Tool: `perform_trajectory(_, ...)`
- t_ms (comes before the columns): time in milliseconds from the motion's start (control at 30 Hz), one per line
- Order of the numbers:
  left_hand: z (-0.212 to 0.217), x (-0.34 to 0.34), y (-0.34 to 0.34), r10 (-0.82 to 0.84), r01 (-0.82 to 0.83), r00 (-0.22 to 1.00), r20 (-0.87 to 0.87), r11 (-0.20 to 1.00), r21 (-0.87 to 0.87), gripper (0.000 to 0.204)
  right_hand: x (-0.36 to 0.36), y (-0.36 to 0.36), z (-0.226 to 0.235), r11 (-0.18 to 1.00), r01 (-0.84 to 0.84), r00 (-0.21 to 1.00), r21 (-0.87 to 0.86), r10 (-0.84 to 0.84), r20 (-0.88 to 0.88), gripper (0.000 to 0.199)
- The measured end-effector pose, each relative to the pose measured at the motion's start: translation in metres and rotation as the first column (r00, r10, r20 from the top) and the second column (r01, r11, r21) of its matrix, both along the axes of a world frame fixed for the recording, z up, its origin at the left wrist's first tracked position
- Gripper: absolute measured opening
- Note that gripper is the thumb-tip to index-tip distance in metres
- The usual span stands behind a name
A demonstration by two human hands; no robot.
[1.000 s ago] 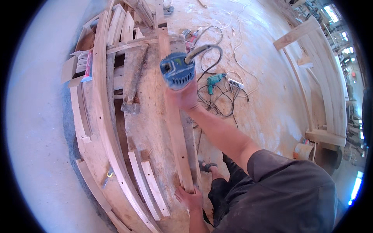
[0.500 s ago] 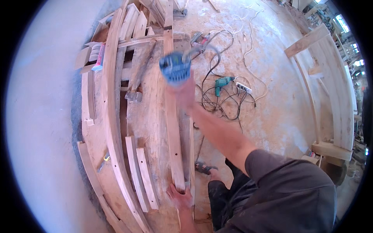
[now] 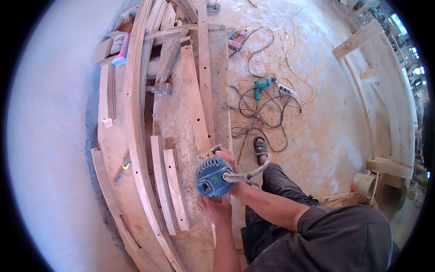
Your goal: The person uses a handheld electric router to smooth the edges of a long wooden plank on a workbench. They then switch to an angle grinder with an orange disc to further sand and smooth the wood's surface.
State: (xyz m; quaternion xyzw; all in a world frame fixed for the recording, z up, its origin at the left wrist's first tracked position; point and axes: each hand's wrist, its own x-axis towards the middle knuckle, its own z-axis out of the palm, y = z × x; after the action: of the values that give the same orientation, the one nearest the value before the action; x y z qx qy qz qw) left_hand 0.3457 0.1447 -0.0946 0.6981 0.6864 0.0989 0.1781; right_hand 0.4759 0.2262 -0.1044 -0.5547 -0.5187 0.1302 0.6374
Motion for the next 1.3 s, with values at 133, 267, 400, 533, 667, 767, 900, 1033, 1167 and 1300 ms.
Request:
perform_trajectory(133, 0.002, 0.013, 0.040, -0.061, 0.061, 0.998, 0.004, 0.998, 0.003, 0.062, 0.005, 0.030, -0.002, 1.000, -0.005, 0.999, 0.015, 0.004, 0.037, 0.087)
perform_trajectory(267, 0.010, 0.013, 0.045, 0.042, -0.020, 0.995, 0.091, 0.974, -0.224, 0.060, 0.015, 0.070, -0.005, 1.000, 0.018, 0.999, -0.018, -0.018, -0.035, 0.095)
perform_trajectory(400, 0.014, 0.017, 0.048, 0.059, -0.047, 0.996, 0.063, 0.983, -0.179, 0.060, 0.034, 0.130, -0.010, 1.000, 0.028, 0.997, -0.013, -0.029, -0.073, 0.098)
perform_trajectory(533, 0.007, 0.018, 0.046, 0.117, -0.090, 0.989, 0.096, 0.964, -0.251, 0.061, 0.085, 0.216, -0.035, 0.970, 0.021, 0.961, -0.241, 0.047, 0.274, 0.094)
perform_trajectory(667, 0.007, 0.015, 0.043, 0.140, -0.111, 0.986, 0.090, 0.957, -0.268, 0.060, 0.099, 0.314, -0.006, 0.969, 0.058, 0.998, -0.242, -0.055, 0.018, 0.081)
perform_trajectory(767, -0.003, 0.014, 0.040, 0.051, -0.034, 0.994, 0.092, 0.983, -0.179, 0.065, 0.120, 0.380, 0.016, 0.963, 0.182, 0.982, -0.201, -0.189, -0.019, 0.074)
perform_trajectory(900, -0.006, 0.011, 0.036, 0.078, -0.068, 0.994, 0.073, 0.989, -0.133, 0.062, 0.135, 0.464, 0.029, 0.960, 0.238, 0.960, -0.149, -0.256, -0.116, 0.072)
perform_trajectory(1033, -0.005, 0.017, 0.039, 0.072, -0.064, 0.994, 0.079, 0.993, -0.097, 0.061, 0.164, 0.511, 0.040, 0.952, 0.259, 0.948, -0.162, -0.283, -0.144, 0.074)
perform_trajectory(1167, -0.001, 0.018, 0.034, 0.109, -0.098, 0.991, 0.072, 0.985, -0.140, 0.059, 0.195, 0.478, 0.060, 0.963, 0.251, 0.940, -0.101, -0.267, -0.212, 0.074)
perform_trajectory(1300, 0.004, 0.027, 0.038, 0.144, -0.119, 0.981, 0.129, 0.975, -0.189, 0.062, 0.255, 0.419, 0.044, 0.980, 0.166, 0.936, -0.114, -0.193, -0.293, 0.068)
